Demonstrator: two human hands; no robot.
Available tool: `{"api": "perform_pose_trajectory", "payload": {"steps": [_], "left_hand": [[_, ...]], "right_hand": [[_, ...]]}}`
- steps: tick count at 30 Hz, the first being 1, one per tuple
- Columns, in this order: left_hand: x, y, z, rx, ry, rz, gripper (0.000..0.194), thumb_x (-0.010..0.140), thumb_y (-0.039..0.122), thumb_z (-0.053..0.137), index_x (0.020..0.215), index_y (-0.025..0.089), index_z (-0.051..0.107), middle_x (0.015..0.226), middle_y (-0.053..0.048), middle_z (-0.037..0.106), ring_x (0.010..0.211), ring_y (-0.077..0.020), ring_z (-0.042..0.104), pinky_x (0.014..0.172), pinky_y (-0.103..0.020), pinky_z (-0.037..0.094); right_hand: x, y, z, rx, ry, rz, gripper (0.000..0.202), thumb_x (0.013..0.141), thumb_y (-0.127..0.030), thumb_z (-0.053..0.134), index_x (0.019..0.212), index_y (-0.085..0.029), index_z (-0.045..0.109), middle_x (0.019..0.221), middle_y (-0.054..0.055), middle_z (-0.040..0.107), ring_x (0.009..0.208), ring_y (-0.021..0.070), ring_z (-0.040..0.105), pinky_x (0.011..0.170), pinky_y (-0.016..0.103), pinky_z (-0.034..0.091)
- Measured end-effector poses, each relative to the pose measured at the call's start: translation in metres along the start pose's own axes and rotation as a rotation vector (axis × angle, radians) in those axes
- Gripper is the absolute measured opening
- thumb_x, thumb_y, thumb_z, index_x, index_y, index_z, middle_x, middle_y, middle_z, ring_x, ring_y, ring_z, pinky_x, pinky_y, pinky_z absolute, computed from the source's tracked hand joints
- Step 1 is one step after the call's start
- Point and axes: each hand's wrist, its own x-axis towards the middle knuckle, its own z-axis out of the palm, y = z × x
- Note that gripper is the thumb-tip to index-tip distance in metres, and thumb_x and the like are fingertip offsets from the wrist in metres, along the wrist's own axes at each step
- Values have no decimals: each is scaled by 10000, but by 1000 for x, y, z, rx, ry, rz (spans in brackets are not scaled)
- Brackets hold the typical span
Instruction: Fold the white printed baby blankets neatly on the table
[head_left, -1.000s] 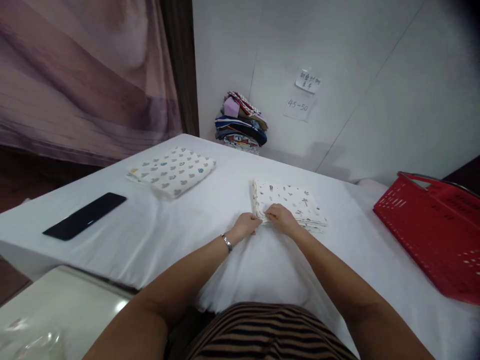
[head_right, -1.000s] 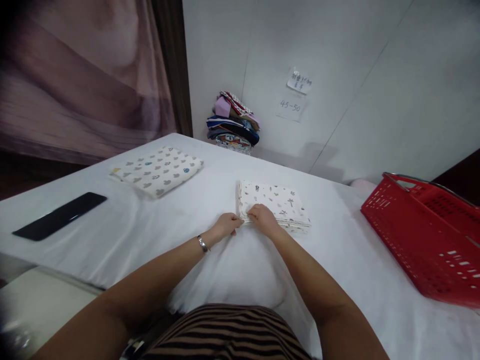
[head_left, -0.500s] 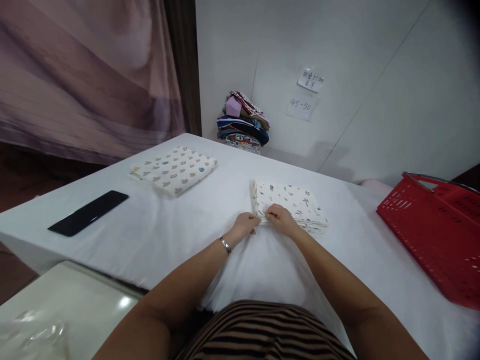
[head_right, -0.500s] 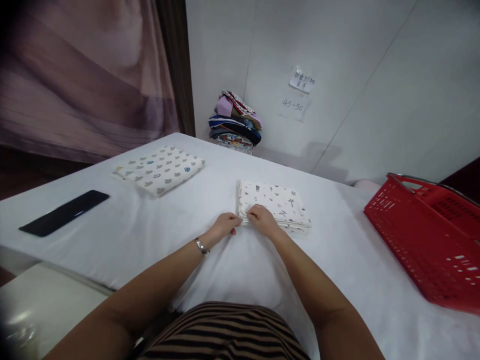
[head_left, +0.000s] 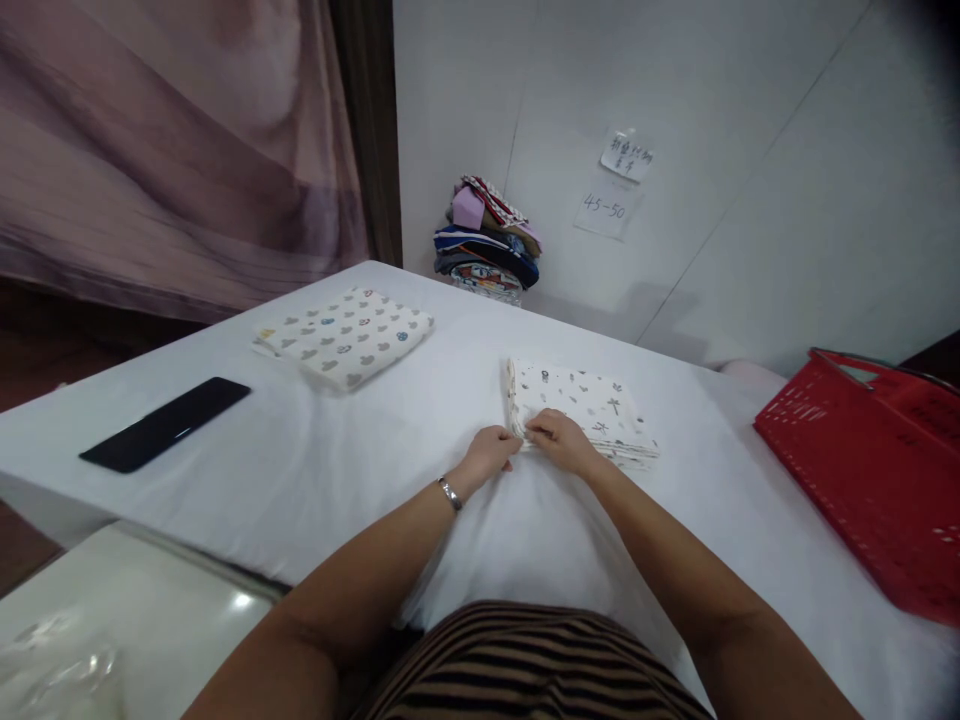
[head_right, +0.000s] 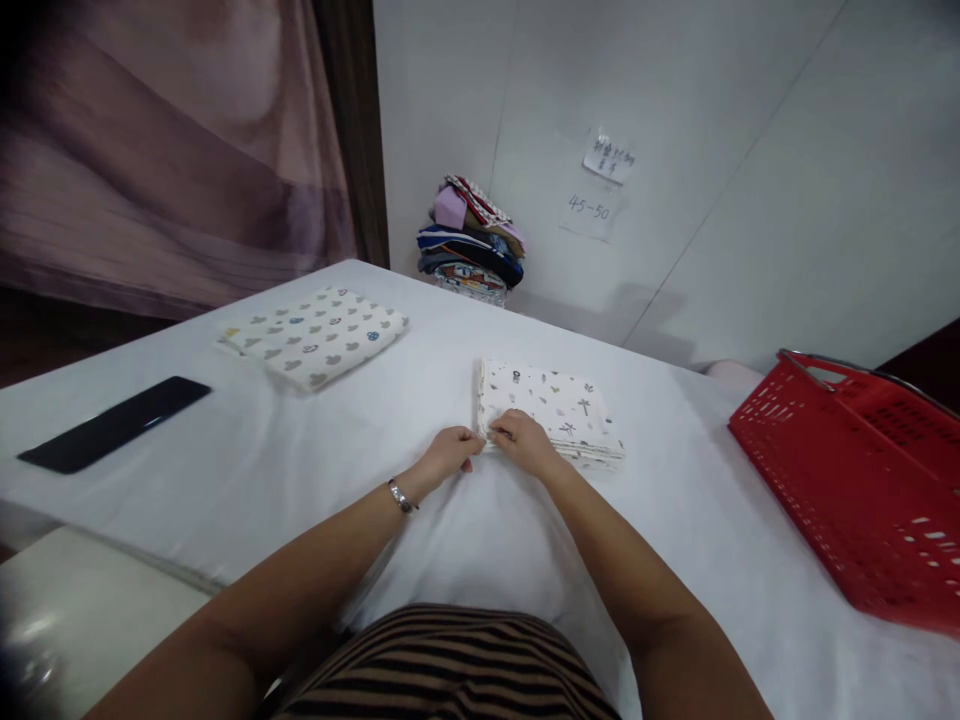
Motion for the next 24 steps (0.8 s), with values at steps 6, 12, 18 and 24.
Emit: {"api": "perform_pose_trajectory", "payload": {"steps": [6,12,18,24], "left_hand": [[-3,2,-1,37,-12,26,190,707,316,643,669,167,530,558,40,531,437,-89,542,419,-192,349],[-4,3,-2,45,-16,19,178,715,308,631,664,175,523,538,48,519,442,-98,546,425,-203,343],[-4,3,-2,29,-32,18,157,719,288,622,668,173,529,519,47,507,447,-101,546,424,-198,343],[-6,6,-2,20,-32,11,154,712,254,616,635,176,509,491,56,480,431,-94,531,415,-195,328]], "right_hand": [[2,-1,4,-55,41,1,200,864,-160,453,678,-203,513,736,10,519,740,158,479,680,288,375],[0,-3,1,-69,-7,-92,155,882,-194,469,730,-209,494,766,15,517,758,163,471,700,294,373],[2,-3,3,-97,-43,-44,51,850,-193,534,801,-206,535,823,20,546,804,167,494,715,293,377],[3,-3,0,-108,8,-46,160,890,-187,449,738,-208,493,766,20,517,753,166,477,687,290,376]]}}
